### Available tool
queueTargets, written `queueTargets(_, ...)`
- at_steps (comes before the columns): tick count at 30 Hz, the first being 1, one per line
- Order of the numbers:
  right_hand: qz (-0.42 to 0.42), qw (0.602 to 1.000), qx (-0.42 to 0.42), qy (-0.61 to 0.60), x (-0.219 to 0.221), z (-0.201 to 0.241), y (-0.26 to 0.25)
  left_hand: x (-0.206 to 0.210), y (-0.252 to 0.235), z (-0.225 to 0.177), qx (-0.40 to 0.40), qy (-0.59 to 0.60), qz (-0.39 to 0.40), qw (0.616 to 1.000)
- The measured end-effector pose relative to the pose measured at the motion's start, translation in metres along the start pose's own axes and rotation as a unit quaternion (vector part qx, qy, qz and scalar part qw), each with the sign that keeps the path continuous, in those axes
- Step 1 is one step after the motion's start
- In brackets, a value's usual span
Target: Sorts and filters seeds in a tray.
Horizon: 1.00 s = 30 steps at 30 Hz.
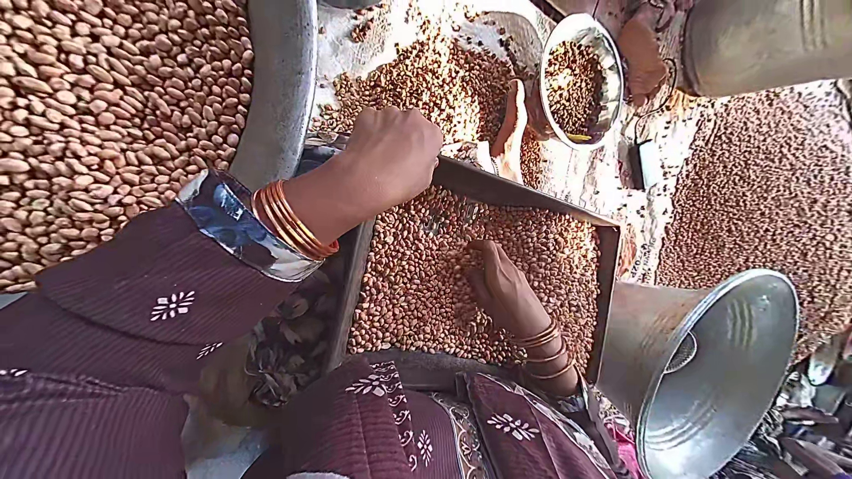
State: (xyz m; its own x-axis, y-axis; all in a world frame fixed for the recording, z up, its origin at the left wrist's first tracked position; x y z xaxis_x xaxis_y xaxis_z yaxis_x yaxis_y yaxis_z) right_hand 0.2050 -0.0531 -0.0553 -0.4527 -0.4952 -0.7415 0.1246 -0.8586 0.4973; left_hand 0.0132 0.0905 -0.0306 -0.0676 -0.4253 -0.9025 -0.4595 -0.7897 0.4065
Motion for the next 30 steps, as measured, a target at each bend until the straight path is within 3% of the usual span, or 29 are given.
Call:
queueTargets(2, -0.054, 0.985, -0.125, -0.104, -0.004, -0.001, 0.005, 0.001, 0.0, -0.001, 0.001, -0.002, 0.002, 1.0)
queueTargets(5, -0.121, 0.991, -0.058, -0.023, -0.028, -0.01, 0.017, 0.0, 0.0, -0.002, 0.001, -0.009, 0.005, 1.0)
queueTargets(7, -0.046, 0.995, 0.073, 0.054, -0.027, -0.014, 0.025, -0.001, 0.001, -0.002, -0.001, -0.011, 0.01, 1.0)
queueTargets(9, 0.111, 0.976, 0.167, 0.082, -0.006, -0.007, 0.032, -0.001, 0.001, -0.003, -0.004, -0.009, 0.016, 1.0)
queueTargets(10, 0.17, 0.974, 0.137, 0.06, 0.007, -0.001, 0.036, -0.001, 0.001, -0.003, -0.005, -0.006, 0.015, 1.0)
queueTargets(12, 0.201, 0.977, -0.033, -0.057, 0.024, 0.015, 0.043, 0.0, 0.001, -0.003, -0.004, -0.004, 0.012, 1.0)
queueTargets(14, 0.135, 0.963, -0.16, -0.168, 0.021, 0.022, 0.039, 0.002, 0.0, -0.003, -0.001, -0.006, 0.007, 1.0)
queueTargets(18, -0.091, 0.982, -0.156, -0.052, -0.007, 0.007, 0.01, 0.001, 0.001, -0.003, 0.003, -0.014, 0.001, 1.0)
queueTargets(26, -0.078, 0.983, -0.145, 0.077, 0.009, 0.0, -0.016, 0.002, 0.001, -0.004, 0.003, -0.022, 0.01, 1.0)
queueTargets(30, -0.085, 0.985, -0.145, 0.043, 0.004, 0.002, -0.012, 0.002, 0.001, -0.005, 0.003, -0.023, 0.01, 1.0)
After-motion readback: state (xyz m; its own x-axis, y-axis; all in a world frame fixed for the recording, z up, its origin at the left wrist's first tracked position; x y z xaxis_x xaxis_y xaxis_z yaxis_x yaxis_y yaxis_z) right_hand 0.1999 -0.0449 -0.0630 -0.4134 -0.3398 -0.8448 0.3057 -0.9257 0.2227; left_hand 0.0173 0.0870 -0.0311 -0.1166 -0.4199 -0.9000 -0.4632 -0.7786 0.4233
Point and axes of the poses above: each hand's wrist, its own y-axis away from the middle knuckle, its own x-axis out of the palm, z = x × y, the point moved 4 cm from there along -y, towards the middle knuckle, and after that the axes turned 13 degrees about -y, right-handed, at the moved point
